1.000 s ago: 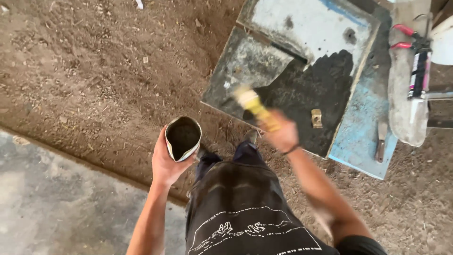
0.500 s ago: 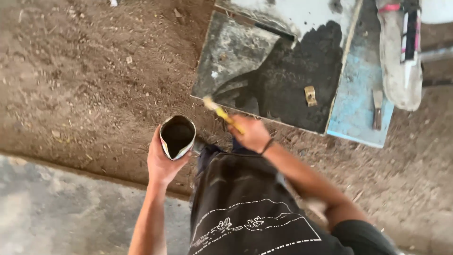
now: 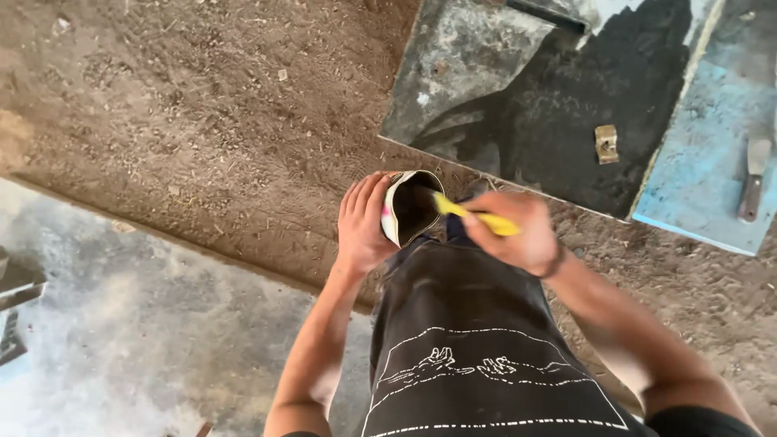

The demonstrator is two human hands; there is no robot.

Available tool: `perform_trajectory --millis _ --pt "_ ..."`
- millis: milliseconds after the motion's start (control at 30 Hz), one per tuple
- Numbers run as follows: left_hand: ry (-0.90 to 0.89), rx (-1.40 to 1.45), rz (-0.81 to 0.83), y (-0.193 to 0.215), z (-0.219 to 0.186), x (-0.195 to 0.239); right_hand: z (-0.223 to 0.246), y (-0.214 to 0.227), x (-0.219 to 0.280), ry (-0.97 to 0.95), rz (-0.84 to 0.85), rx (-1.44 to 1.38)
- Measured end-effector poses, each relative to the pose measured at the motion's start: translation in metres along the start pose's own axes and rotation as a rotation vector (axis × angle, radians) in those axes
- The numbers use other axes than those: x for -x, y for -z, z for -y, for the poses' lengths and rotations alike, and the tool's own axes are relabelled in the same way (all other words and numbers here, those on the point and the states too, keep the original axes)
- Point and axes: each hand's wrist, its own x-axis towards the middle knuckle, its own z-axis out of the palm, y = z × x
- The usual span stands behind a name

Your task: Painting a black metal plate using a brush and a small container of paint

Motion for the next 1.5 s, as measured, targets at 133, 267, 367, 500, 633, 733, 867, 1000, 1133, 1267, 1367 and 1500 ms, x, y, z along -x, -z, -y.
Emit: perform_trajectory --millis 133,267,367,500,633,733,867,1000,1133,1267,1367,1500 --pt "-0.070 -0.028 -0.062 -0.001 -0.015 -0.012 0.012 -0.022 -0.016 0.117 0.076 0.011" --pt "-0.071 -0.053 -0.085 -0.003 -0.022 -0.019 0.003 -0.017 -0.018 -0.063 0.071 -0.138" --pt "-0.046 -0.052 -0.082 -0.002 -0.027 -0.023 -0.008 0.007 -0.020 -0.111 0.017 -0.235" --pt "0.004 -0.051 -0.160 -0.011 -0.017 -0.022 -0.072 0.071 -0.014 -0.198 -0.038 -0.331" --pt "0.138 -0.091 -0.200 -0.015 -0.020 -0.007 -0.156 0.120 -0.020 -0.104 0.012 -0.133" --pt "0.223 -0.111 -0.213 -0.013 -0.026 -0.002 -0.192 0.100 -0.031 -0.113 0.100 -0.094" --pt "0.421 -0.050 -0.239 -0.013 -0.051 0.005 -0.210 0.021 -0.073 -0.047 0.113 -0.122" --pt "0.531 -0.063 -0.264 -0.025 -0.076 0.006 -0.222 0.040 -0.094 0.040 0.163 -0.148" --pt "0.653 -0.065 -0.302 -0.028 -0.097 0.010 -0.227 0.145 -0.065 0.212 0.478 0.040" --pt "0.692 -0.062 -0.362 -0.033 -0.109 0.014 -0.286 0.173 -0.036 0.247 0.482 0.094" --pt "0.711 -0.070 -0.366 -0.035 -0.114 0.017 -0.254 0.093 -0.064 0.421 0.391 -0.134" --pt "0.708 -0.053 -0.346 -0.027 -0.132 0.004 -0.238 0.053 -0.087 0.567 0.340 -0.091"
